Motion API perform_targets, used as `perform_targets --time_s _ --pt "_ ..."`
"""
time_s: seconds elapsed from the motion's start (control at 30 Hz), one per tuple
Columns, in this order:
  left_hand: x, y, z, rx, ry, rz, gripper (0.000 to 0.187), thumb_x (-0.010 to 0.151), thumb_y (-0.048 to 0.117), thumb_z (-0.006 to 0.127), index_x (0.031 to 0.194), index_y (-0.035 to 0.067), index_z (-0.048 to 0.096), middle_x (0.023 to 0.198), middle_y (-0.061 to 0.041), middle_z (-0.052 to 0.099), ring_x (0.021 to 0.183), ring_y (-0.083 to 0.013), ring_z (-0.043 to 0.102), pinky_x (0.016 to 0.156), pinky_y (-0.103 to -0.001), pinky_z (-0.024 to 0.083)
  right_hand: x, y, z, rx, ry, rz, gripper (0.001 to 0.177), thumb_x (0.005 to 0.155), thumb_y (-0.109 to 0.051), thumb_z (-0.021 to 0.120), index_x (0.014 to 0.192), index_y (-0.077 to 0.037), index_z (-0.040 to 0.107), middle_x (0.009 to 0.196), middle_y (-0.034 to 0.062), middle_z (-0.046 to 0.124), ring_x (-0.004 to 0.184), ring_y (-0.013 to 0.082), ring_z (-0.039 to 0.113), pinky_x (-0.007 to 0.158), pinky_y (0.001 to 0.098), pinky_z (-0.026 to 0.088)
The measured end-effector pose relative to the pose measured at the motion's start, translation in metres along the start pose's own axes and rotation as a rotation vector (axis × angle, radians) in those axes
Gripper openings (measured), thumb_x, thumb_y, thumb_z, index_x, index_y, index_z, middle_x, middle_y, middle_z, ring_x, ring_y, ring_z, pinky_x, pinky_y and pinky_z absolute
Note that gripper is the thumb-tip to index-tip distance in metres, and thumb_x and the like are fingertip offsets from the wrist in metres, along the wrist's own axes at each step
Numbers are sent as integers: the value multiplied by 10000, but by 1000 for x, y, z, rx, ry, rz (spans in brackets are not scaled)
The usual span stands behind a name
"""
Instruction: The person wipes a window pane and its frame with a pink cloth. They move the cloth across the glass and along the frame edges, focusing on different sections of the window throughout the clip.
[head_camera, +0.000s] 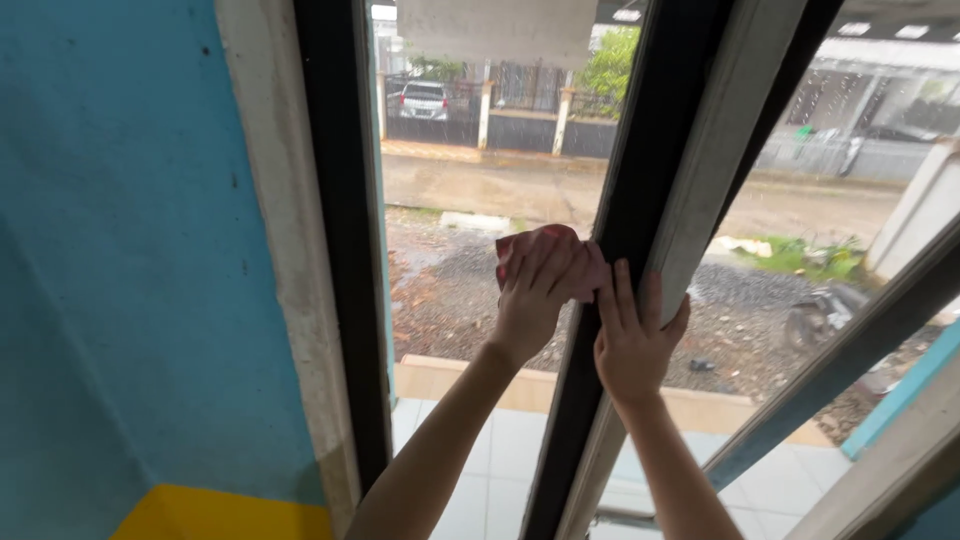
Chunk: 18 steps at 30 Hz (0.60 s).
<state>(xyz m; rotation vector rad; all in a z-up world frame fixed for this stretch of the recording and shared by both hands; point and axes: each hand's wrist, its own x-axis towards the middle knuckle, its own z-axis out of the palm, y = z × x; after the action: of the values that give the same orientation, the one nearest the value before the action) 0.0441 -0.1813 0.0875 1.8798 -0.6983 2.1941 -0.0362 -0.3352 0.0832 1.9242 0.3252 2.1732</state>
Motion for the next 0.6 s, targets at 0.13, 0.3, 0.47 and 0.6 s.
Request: perform_targets --time_s 0.13,0.3,0.47,0.6 --pt "-33 -38 -7 -84 -25 102 426 989 271 614 1414 237 614 1426 -119 582 1215 -408 577 1011 -548 446 -1 1 -4 -12 -6 -10 511 1025 -133 385 1439 -208 675 1479 -6 644 1446 335 472 1088 669 353" --pt "-1 -93 -107 -749 -365 -956 186 785 -76 719 970 -67 717 822 -60 633 829 -134 598 1024 -287 394 -2 3 3 -52 39 -33 511 982 -108 446 1405 -211 714 1462 11 672 1460 337 469 1087 676 373" --pt "-41 -135 -84 276 -55 32 674 802 221 603 1466 115 563 1430 -276 544 1260 -506 556 1055 -557 460 -1 -1 2 -63 47 -84 524 997 -73 389 1391 -203 709 1434 -11 689 1403 240 555 1193 580 309" --pt "-24 -103 -21 226 95 -87 682 757 143 624 1435 86 581 1395 -283 557 1225 -512 560 1068 -620 404 7 -1 -5 -32 56 -85 523 1028 -62 354 1394 -162 713 1403 33 710 1357 257 600 1194 572 316"
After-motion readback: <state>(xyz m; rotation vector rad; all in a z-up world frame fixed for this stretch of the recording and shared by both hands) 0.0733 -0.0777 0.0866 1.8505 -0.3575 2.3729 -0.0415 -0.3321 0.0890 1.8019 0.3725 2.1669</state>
